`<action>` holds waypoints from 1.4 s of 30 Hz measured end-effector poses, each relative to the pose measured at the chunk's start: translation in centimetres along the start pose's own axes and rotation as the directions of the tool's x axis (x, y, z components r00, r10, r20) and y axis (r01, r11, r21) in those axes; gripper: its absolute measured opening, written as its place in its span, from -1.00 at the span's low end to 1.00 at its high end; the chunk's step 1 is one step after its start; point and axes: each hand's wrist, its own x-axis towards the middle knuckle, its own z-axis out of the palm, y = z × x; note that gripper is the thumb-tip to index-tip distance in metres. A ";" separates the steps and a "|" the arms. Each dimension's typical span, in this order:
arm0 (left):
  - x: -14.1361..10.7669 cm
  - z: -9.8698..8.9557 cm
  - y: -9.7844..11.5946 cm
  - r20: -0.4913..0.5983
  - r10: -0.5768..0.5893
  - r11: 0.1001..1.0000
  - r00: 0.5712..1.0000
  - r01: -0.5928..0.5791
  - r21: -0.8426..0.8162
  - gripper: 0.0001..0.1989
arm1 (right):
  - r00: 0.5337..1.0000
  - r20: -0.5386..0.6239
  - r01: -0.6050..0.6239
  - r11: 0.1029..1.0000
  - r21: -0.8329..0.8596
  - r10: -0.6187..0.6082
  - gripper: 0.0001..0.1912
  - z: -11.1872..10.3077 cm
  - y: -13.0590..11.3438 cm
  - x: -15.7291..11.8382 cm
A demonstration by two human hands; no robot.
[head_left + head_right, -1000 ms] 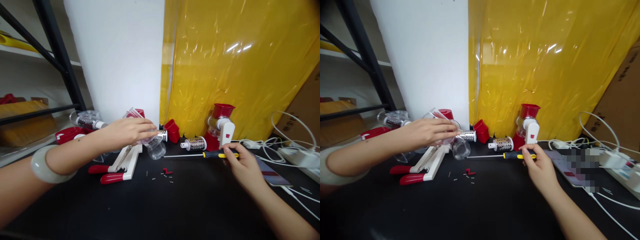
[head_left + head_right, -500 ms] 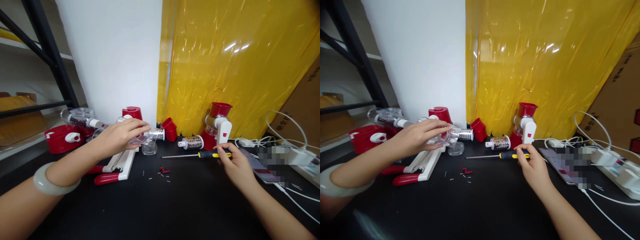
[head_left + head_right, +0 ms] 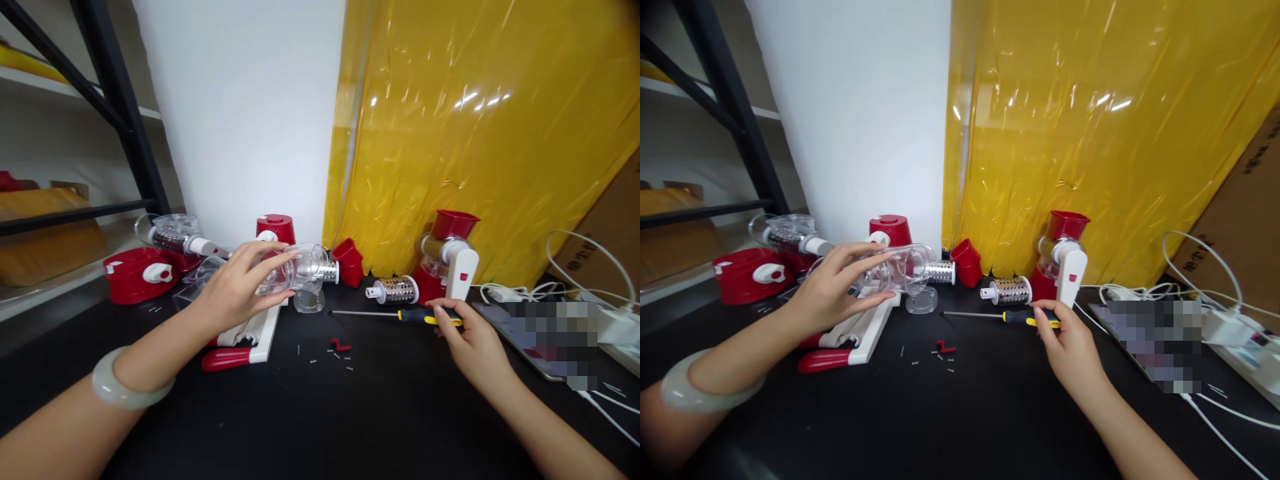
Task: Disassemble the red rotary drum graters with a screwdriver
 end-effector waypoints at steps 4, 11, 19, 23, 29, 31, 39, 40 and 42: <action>-0.3 0.3 0.1 -0.043 -0.093 0.991 0.995 0.089 -0.097 -0.36 | 0.985 0.131 0.115 0.992 -0.049 -0.108 -0.59 -0.6 0.0 0.4; -0.5 0.7 0.2 -0.067 -0.218 0.960 0.974 0.201 -0.197 -0.41 | 0.870 0.473 0.293 0.919 -0.264 -0.142 -0.81 -1.1 0.2 -0.2; -0.5 0.5 0.2 -0.055 -0.250 0.947 0.967 0.233 -0.221 -0.41 | 0.803 0.595 0.406 0.758 -0.510 -0.030 -0.91 0.1 -0.8 -1.1; -0.5 0.6 0.1 -0.107 -0.303 0.931 0.947 0.271 -0.245 -0.39 | 0.813 0.566 0.486 0.697 -0.527 -0.138 -0.81 0.2 -4.1 -0.2; -0.5 0.5 -0.3 -0.169 -0.315 0.937 0.934 0.277 -0.214 -0.38 | 0.614 0.629 0.689 0.713 -0.130 -0.478 -0.72 6.3 -11.0 3.0; -0.6 0.4 -0.5 -0.176 -0.300 0.943 0.938 0.263 -0.206 -0.38 | 0.580 0.635 0.669 0.743 -0.014 -0.510 -0.55 9.4 -12.0 4.4; -0.8 0.3 -0.9 -0.205 -0.282 0.949 0.937 0.242 -0.199 -0.39 | 0.565 0.677 0.539 0.832 0.128 -0.471 -0.31 15.7 -11.7 6.3; -0.8 0.3 -0.9 -0.204 -0.281 0.950 0.938 0.241 -0.198 -0.39 | 0.563 0.679 0.533 0.835 0.137 -0.471 -0.32 15.8 -11.7 6.4; -0.8 0.3 -0.9 -0.199 -0.281 0.950 0.939 0.244 -0.195 -0.38 | 0.559 0.679 0.523 0.838 0.157 -0.476 -0.35 15.5 -11.4 6.6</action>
